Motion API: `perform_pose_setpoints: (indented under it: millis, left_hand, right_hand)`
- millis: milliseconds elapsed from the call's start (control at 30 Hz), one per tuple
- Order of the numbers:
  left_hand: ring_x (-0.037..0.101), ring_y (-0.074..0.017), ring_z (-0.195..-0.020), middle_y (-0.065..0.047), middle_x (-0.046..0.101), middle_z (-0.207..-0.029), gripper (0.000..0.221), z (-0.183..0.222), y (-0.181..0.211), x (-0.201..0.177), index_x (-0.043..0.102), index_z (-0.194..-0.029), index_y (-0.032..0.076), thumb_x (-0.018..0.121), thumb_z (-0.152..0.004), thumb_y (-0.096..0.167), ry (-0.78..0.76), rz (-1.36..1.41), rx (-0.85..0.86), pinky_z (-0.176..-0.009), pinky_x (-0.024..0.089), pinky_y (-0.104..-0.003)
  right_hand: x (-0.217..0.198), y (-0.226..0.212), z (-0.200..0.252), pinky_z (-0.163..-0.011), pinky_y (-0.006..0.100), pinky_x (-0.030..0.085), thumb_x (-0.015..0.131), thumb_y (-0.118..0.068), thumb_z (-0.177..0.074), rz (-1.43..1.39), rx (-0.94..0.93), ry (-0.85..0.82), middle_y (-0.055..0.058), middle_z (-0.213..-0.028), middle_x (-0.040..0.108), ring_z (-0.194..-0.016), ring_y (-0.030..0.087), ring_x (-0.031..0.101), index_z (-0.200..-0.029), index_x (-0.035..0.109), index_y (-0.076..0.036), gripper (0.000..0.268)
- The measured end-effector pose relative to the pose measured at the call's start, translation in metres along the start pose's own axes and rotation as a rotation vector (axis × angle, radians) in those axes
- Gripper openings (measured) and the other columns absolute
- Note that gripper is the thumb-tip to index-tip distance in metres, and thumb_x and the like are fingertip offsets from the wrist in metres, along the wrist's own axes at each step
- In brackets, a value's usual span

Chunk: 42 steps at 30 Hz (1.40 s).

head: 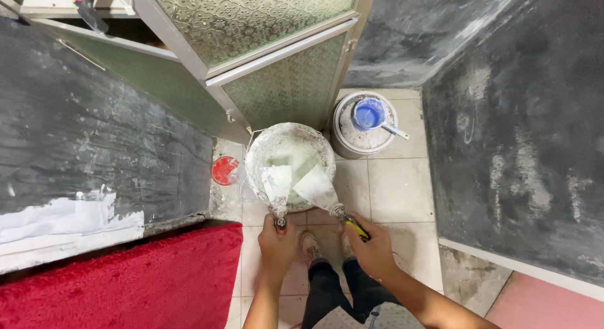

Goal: The person scoops plaster from a bucket using putty knives and applies it onto the wall.

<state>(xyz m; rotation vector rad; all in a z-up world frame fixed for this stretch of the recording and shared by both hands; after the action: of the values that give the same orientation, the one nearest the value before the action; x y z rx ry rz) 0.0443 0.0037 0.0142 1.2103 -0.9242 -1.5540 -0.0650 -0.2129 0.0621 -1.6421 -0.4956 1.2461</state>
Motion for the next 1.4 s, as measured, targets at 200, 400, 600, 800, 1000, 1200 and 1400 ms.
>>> perform_pose_setpoints:
  millis: [200, 400, 600, 800, 1000, 1200, 1400]
  left_hand:
    - [0.057, -0.0181, -0.055, -0.011, 0.059, -0.062, 0.012, 0.003, 0.010, 0.004, 0.057, -0.091, 0.001, 0.067, -0.087, 0.007, -0.009, 0.025, 0.127, -0.051, 0.048, -0.036]
    - [0.060, -0.0234, -0.051, -0.012, 0.060, -0.061, 0.015, 0.012, 0.036, -0.001, 0.054, -0.088, 0.000, 0.067, -0.086, 0.007, -0.057, -0.022, 0.211, -0.049, 0.048, -0.037]
    - [0.061, -0.0271, -0.052, -0.013, 0.060, -0.062, 0.013, 0.011, 0.028, -0.001, 0.056, -0.090, 0.000, 0.066, -0.087, 0.008, -0.016, -0.094, 0.265, -0.051, 0.048, -0.040]
    - [0.062, -0.0295, -0.058, -0.015, 0.062, -0.067, 0.018, 0.015, 0.033, 0.001, 0.061, -0.098, -0.001, 0.069, -0.085, 0.009, -0.149, -0.130, 0.309, -0.053, 0.049, -0.041]
    - [0.059, -0.0244, -0.058, -0.015, 0.064, -0.065, 0.021, -0.013, 0.020, 0.024, 0.064, -0.102, 0.001, 0.070, -0.087, 0.013, -0.116, -0.098, 0.086, -0.057, 0.050, -0.040]
    - [0.057, -0.0196, -0.059, -0.015, 0.064, -0.066, 0.025, -0.048, 0.009, 0.022, 0.060, -0.101, -0.001, 0.070, -0.082, 0.012, -0.048, -0.068, 0.092, -0.059, 0.051, -0.037]
    - [0.064, -0.0239, -0.062, -0.015, 0.067, -0.069, 0.022, -0.068, 0.049, 0.029, 0.060, -0.100, -0.001, 0.066, -0.082, 0.012, -0.092, -0.064, 0.189, -0.065, 0.052, -0.039]
  right_hand:
    - [0.032, 0.024, 0.003, -0.042, 0.023, 0.037, 0.065, -0.013, -0.096, -0.597, 0.550, -0.154, 0.004, -0.078, 0.071, -0.050, 0.006, 0.046, -0.131, 0.069, 0.002, 0.039]
    - [0.046, 0.040, 0.000, -0.045, 0.023, 0.038, 0.066, -0.012, -0.096, -0.643, 0.534, -0.083, 0.005, -0.077, 0.071, -0.051, 0.006, 0.047, -0.132, 0.068, 0.002, 0.040]
    - [0.055, 0.031, -0.030, -0.043, 0.023, 0.035, 0.066, -0.012, -0.094, -0.706, 0.589, -0.104, 0.005, -0.075, 0.068, -0.050, 0.007, 0.044, -0.133, 0.068, 0.000, 0.040]
    - [0.044, 0.015, -0.062, -0.046, 0.023, 0.035, 0.065, -0.011, -0.094, -0.927, 0.517, -0.026, 0.005, -0.079, 0.069, -0.056, 0.007, 0.049, -0.136, 0.064, 0.001, 0.043]
    - [0.028, 0.012, -0.067, -0.047, 0.024, 0.036, 0.065, -0.008, -0.095, -0.817, 0.468, -0.072, 0.006, -0.078, 0.069, -0.055, 0.008, 0.048, -0.135, 0.065, 0.004, 0.042]
    - [0.055, 0.036, -0.078, -0.046, 0.022, 0.036, 0.063, -0.012, -0.098, -0.771, 0.423, -0.043, 0.003, -0.078, 0.069, -0.054, 0.005, 0.046, -0.135, 0.065, 0.002, 0.040]
    - [0.052, 0.008, -0.099, -0.047, 0.022, 0.039, 0.057, -0.018, -0.103, -0.744, 0.306, -0.109, 0.003, -0.084, 0.068, -0.054, 0.005, 0.048, -0.128, 0.067, 0.003, 0.034]
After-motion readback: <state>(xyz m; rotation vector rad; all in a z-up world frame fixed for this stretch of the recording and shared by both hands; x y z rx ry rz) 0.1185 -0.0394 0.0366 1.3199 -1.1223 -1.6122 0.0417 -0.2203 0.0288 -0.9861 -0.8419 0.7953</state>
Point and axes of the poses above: each hand's wrist, its own z-axis away from the middle knuckle, its own x-axis out of the palm, y = z × x, the point moved 6 cm from there along -z, towards the middle knuckle
